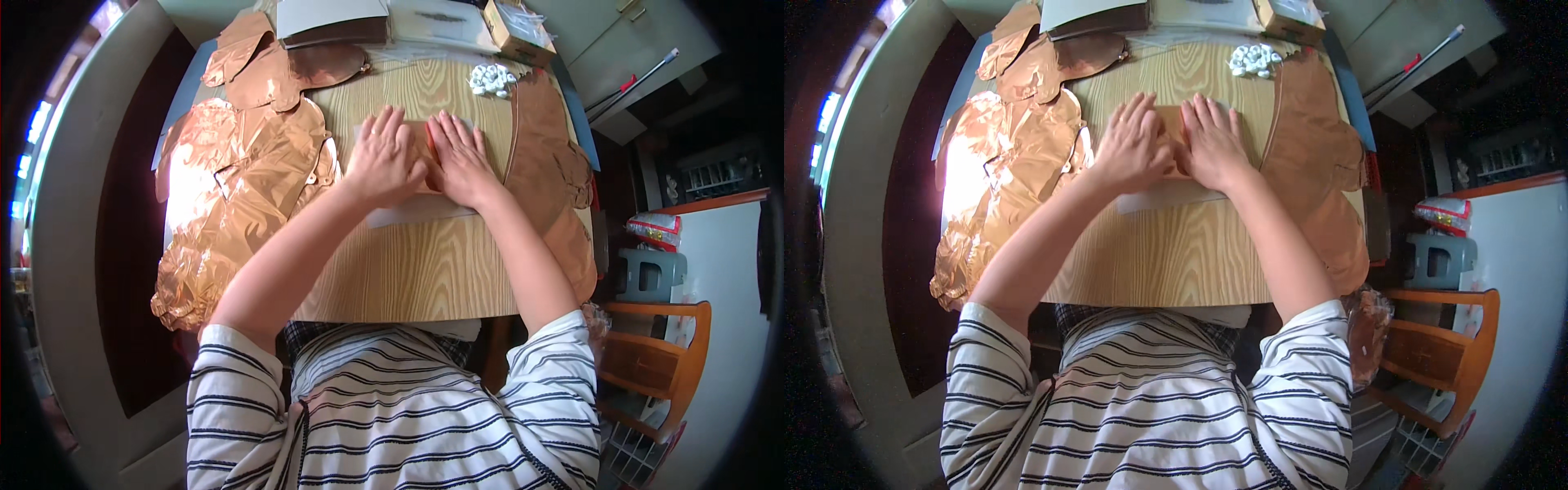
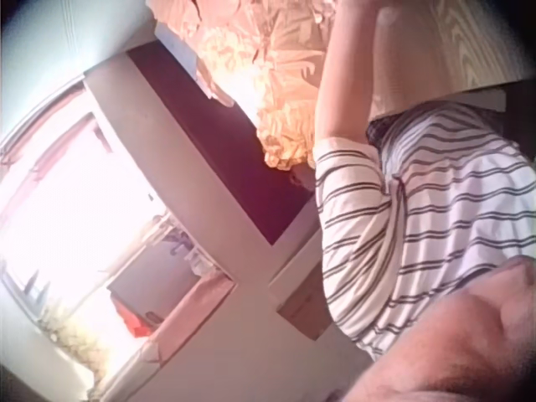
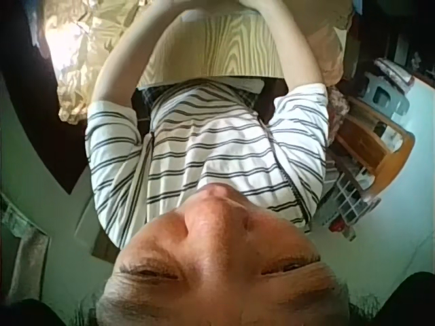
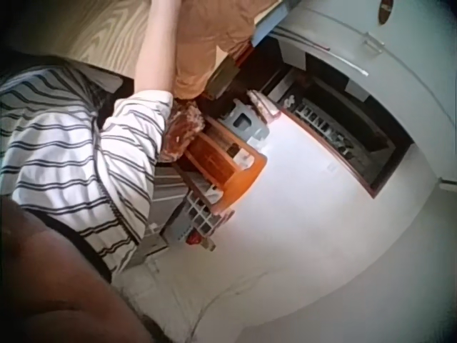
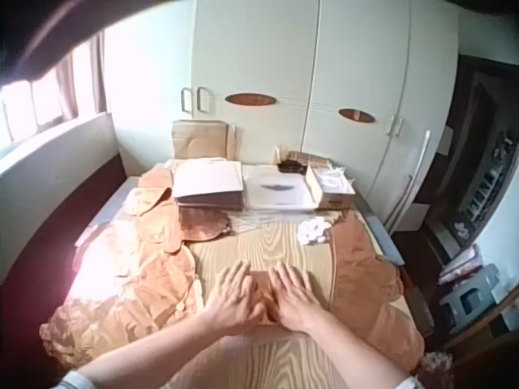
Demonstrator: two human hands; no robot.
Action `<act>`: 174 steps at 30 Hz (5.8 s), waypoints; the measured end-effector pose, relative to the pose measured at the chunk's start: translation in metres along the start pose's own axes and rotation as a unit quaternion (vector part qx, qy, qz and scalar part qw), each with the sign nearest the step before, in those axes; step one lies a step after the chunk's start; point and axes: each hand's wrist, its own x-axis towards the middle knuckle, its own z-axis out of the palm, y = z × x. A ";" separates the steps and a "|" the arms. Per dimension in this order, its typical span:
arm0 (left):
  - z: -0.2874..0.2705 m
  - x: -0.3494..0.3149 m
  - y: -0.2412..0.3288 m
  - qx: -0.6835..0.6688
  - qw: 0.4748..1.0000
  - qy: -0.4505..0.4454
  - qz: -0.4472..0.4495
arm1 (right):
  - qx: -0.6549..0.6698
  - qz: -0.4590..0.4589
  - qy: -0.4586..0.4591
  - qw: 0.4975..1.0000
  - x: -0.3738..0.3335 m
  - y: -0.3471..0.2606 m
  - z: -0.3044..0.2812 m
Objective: Folding large foil balloons and placing them into their original display packaging.
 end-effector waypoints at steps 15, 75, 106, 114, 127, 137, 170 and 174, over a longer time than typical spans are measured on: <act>-0.018 -0.035 0.042 -0.014 0.991 -0.100 -0.088 | 0.012 -0.060 -0.032 0.998 -0.029 0.013 -0.017; -0.050 -0.001 0.001 -0.361 0.866 -0.079 -0.337 | 0.367 -0.016 -0.212 0.906 0.072 -0.027 -0.049; -0.068 -0.028 0.022 -0.381 0.840 -0.115 -0.368 | 0.518 0.017 -0.248 0.818 0.078 -0.031 -0.040; -0.071 -0.032 0.023 -0.407 0.829 -0.116 -0.365 | 0.476 0.038 -0.283 0.832 0.070 -0.004 -0.056; -0.057 -0.002 -0.010 -0.443 0.820 -0.103 -0.349 | 0.483 0.008 -0.242 0.842 0.067 -0.006 -0.062; -0.045 0.022 0.006 -0.452 0.803 -0.026 -0.388 | 0.498 0.029 -0.233 0.835 0.071 0.007 -0.060; -0.027 0.030 -0.001 -0.491 0.776 0.002 -0.397 | 0.637 0.191 -0.057 0.745 -0.012 0.074 -0.043; -0.020 0.025 -0.005 -0.473 0.788 0.002 -0.394 | 0.630 0.246 -0.056 0.734 -0.014 0.059 -0.053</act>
